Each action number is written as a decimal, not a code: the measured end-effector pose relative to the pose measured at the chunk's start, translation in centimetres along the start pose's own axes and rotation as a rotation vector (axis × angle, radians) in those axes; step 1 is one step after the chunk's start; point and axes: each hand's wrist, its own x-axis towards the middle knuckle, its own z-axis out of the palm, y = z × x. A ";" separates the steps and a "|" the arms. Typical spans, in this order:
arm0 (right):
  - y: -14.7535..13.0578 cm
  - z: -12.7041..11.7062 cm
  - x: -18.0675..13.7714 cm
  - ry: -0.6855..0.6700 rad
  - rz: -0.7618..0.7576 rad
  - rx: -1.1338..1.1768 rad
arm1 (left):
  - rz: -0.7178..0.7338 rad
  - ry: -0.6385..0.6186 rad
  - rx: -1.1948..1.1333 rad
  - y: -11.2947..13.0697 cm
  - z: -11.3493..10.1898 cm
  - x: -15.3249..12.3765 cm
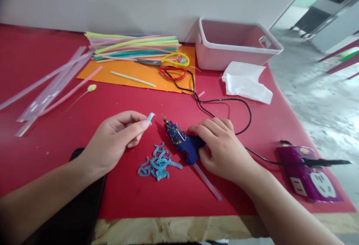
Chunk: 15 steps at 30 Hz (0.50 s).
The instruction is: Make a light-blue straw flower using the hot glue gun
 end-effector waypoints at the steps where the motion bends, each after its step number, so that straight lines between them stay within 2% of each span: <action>1: 0.0 -0.1 -0.1 0.039 0.002 0.002 | 0.006 0.003 0.000 0.0 0.0 0.0; 6: -0.4 -1.1 -0.6 0.324 0.111 0.077 | 0.023 0.007 -0.021 -0.2 0.1 0.0; 8: -0.6 -1.3 -0.6 0.379 0.059 0.145 | 0.032 -0.004 -0.009 -0.3 0.1 0.0; 12: -0.5 -1.1 -0.3 0.341 -0.144 0.290 | 0.058 -0.021 0.046 -0.3 0.1 -0.1; 15: -0.4 -0.9 -0.1 0.287 -0.177 0.323 | 0.054 -0.043 0.099 0.0 0.1 -0.2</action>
